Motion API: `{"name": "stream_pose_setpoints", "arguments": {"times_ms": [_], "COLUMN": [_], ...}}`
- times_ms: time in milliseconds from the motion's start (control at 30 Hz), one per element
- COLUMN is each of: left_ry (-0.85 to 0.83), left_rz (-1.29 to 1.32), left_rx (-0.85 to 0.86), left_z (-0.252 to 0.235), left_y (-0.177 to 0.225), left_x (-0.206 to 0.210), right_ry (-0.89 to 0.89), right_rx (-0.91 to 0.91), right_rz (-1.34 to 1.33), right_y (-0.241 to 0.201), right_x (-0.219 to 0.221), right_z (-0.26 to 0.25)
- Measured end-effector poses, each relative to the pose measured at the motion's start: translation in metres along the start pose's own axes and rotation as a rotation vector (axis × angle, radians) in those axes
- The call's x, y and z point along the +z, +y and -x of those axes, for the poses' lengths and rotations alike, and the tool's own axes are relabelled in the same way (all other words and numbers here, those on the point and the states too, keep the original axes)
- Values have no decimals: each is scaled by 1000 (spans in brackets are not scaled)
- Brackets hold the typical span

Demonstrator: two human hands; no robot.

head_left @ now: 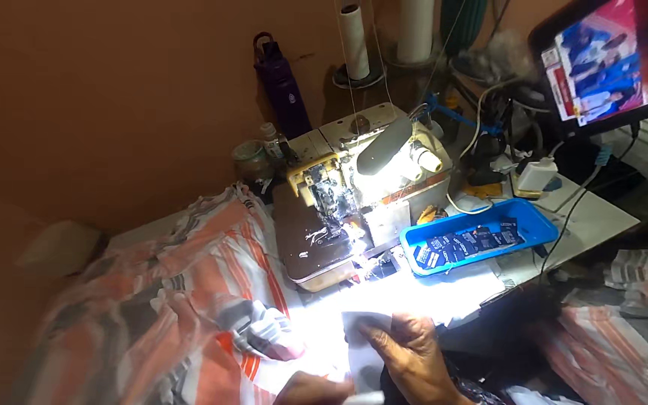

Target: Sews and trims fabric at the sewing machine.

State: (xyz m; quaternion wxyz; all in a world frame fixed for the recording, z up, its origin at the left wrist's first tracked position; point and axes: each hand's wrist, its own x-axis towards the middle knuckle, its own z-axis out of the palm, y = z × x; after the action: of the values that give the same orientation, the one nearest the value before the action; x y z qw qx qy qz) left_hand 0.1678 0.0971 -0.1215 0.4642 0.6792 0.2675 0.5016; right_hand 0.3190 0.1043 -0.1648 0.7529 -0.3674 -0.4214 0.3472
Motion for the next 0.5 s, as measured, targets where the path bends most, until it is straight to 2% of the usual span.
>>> {"name": "stream_pose_setpoints", "arguments": {"times_ms": [67,133,300,500], "left_ry": [91,193,319,379], "left_rz": [17,-23,-12,18], "left_rx": [-25,-29,-74,-165], "left_z": [-10,-15,-20,-19], "left_y": [-9,-15,-14,-14], "left_x": [18,29,36,35], "right_ry": [1,0,-141,-258], "right_rx": [62,72,-202,-258], "right_rz": [-125,-135,184,276], "right_y": [-4,-7,7,9], "right_x": [4,5,-5,-11], "right_z": [8,13,18,13]}}
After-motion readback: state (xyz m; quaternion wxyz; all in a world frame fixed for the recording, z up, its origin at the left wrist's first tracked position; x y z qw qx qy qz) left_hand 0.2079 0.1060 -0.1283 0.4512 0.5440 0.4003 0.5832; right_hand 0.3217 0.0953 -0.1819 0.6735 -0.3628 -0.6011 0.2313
